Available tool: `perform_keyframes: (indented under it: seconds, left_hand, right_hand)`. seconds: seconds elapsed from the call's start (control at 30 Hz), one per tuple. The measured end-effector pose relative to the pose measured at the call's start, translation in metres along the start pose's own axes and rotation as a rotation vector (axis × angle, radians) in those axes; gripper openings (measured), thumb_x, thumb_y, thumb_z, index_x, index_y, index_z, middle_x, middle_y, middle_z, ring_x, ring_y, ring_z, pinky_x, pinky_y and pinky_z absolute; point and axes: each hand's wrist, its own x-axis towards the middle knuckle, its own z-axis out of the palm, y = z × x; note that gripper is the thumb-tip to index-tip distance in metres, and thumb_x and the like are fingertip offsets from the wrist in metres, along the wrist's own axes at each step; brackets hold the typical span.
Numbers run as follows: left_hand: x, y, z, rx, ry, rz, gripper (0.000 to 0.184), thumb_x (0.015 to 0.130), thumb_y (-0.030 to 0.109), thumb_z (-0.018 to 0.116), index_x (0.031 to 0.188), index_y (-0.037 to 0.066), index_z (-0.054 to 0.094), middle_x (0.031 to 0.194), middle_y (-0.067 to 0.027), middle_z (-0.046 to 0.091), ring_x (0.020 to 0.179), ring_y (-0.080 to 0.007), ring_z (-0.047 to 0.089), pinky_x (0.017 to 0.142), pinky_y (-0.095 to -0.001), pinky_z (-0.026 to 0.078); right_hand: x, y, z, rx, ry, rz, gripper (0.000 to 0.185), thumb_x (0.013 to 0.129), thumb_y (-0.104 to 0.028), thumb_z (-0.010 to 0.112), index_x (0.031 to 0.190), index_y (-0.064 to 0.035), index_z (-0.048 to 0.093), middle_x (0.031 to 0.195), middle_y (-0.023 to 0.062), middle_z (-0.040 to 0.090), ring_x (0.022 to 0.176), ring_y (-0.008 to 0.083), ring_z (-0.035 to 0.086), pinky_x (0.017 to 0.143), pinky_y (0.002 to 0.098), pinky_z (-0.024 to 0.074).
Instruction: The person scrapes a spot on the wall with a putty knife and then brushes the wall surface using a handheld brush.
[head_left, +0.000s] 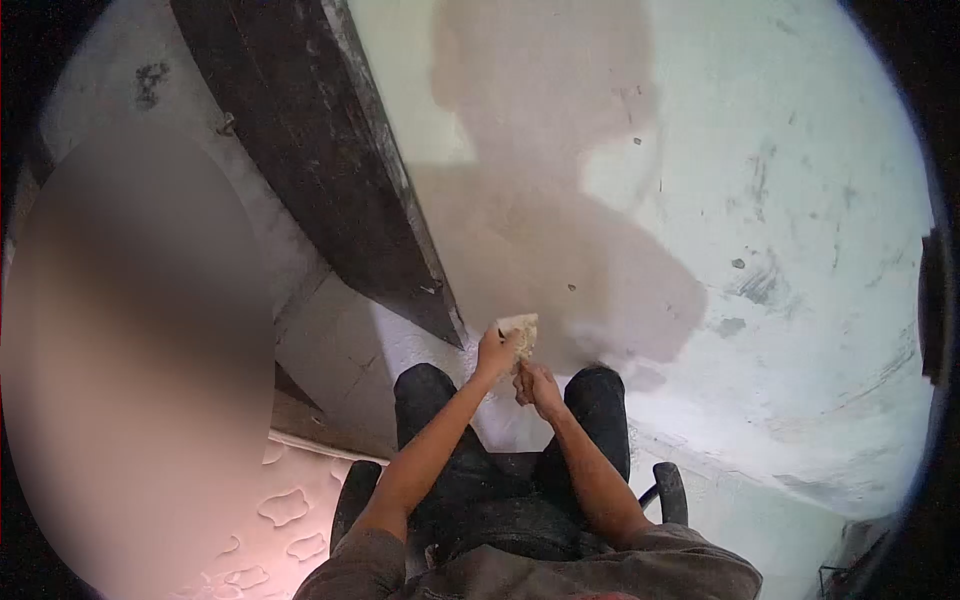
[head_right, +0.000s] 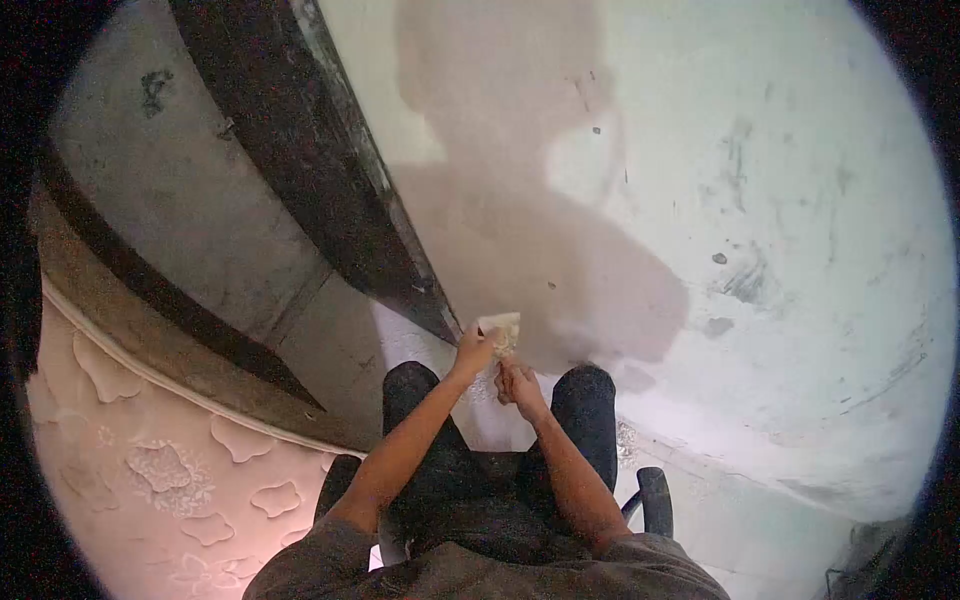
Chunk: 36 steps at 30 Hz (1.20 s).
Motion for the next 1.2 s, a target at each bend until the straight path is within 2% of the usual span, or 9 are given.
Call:
perform_keyframes:
  seconds: [0.13,0.2,0.27,0.43,0.53,0.6,0.7,0.9,1.2]
  left_hand:
    - [0.0,0.02,-0.011,-0.015,-0.15,0.078,0.037,0.087,0.03,0.057,0.106,-0.001,0.055,0.093,-0.0106,0.064,0.084,-0.0191,0.06,0.074,-0.0323,0.046]
    - [0.006,0.021,-0.019,0.005,-0.275,-0.101,0.036,0.087,0.032,0.058,0.104,0.0,0.056,0.091,-0.0106,0.064,0.082,-0.0184,0.06,0.072,-0.0325,0.047]
    - [0.011,0.011,-0.024,0.067,-0.267,-0.059,0.035,0.088,0.032,0.057,0.103,0.001,0.056,0.09,-0.0108,0.064,0.082,-0.0185,0.06,0.071,-0.0327,0.047]
    - [-0.004,0.005,-0.06,0.12,-0.29,0.011,0.034,0.09,0.034,0.054,0.099,0.002,0.057,0.088,-0.011,0.064,0.077,-0.0201,0.061,0.069,-0.0341,0.047]
    - [-0.011,-0.003,-0.075,0.038,-0.161,0.005,0.039,0.088,0.035,0.055,0.098,-0.003,0.058,0.091,-0.0171,0.065,0.085,-0.0268,0.063,0.073,-0.0371,0.047]
    - [-0.007,-0.032,-0.076,0.119,0.011,0.238,0.034,0.09,0.032,0.052,0.093,-0.002,0.057,0.086,-0.0181,0.063,0.081,-0.0308,0.062,0.071,-0.0387,0.047]
    - [-0.014,-0.032,-0.088,0.17,0.117,0.248,0.032,0.091,0.031,0.05,0.089,-0.001,0.056,0.081,-0.0189,0.061,0.077,-0.0345,0.06,0.068,-0.0411,0.046]
    - [0.0,-0.06,-0.1,0.197,0.135,0.225,0.035,0.092,0.032,0.049,0.088,-0.002,0.054,0.082,-0.0213,0.062,0.08,-0.0385,0.059,0.07,-0.0461,0.045]
    - [0.006,-0.086,-0.103,0.159,0.225,0.165,0.036,0.092,0.034,0.048,0.088,-0.001,0.053,0.08,-0.0198,0.062,0.078,-0.0388,0.06,0.07,-0.046,0.045]
  right_hand:
    - [0.0,-0.005,0.002,-0.023,0.059,-0.039,0.036,0.094,-0.038,0.045,0.079,-0.0067,0.052,0.051,0.0017,0.043,0.037,0.0133,0.041,0.035,0.0268,0.0316]
    - [-0.003,-0.012,0.003,-0.144,0.081,-0.066,0.036,0.094,-0.036,0.045,0.075,-0.0062,0.053,0.051,0.0014,0.043,0.037,0.0132,0.042,0.035,0.0267,0.032]
    - [0.001,-0.017,-0.002,-0.278,0.099,-0.095,0.036,0.094,-0.034,0.045,0.072,-0.0058,0.053,0.05,0.0011,0.044,0.037,0.013,0.043,0.036,0.0265,0.0324]
    - [0.016,-0.041,0.003,-0.959,0.24,-0.674,0.037,0.093,-0.024,0.045,0.066,0.0005,0.052,0.049,0.0042,0.049,0.04,0.0131,0.048,0.039,0.0303,0.0384]
    - [0.026,-0.083,0.022,-1.172,0.213,-0.696,0.032,0.09,-0.018,0.047,0.068,0.0031,0.054,0.052,0.0151,0.053,0.042,0.0248,0.053,0.044,0.0361,0.0415]
    - [0.028,-0.118,0.048,-1.295,0.244,-0.912,0.03,0.09,-0.016,0.047,0.069,0.0041,0.055,0.057,0.0224,0.054,0.049,0.0373,0.055,0.047,0.0415,0.0422]
    - [0.041,-0.142,0.077,-1.357,0.354,-0.908,0.03,0.09,-0.017,0.045,0.072,0.0054,0.054,0.065,0.0273,0.056,0.061,0.0467,0.053,0.057,0.0502,0.0418]
    - [0.057,-0.154,0.108,-1.475,0.525,-0.837,0.029,0.09,-0.015,0.046,0.073,0.006,0.056,0.067,0.0285,0.056,0.064,0.0456,0.055,0.058,0.0527,0.043]
    - [0.07,-0.148,0.108,-1.436,0.48,-0.833,0.03,0.089,-0.016,0.046,0.073,0.0071,0.057,0.066,0.029,0.056,0.064,0.0456,0.056,0.059,0.0498,0.046]
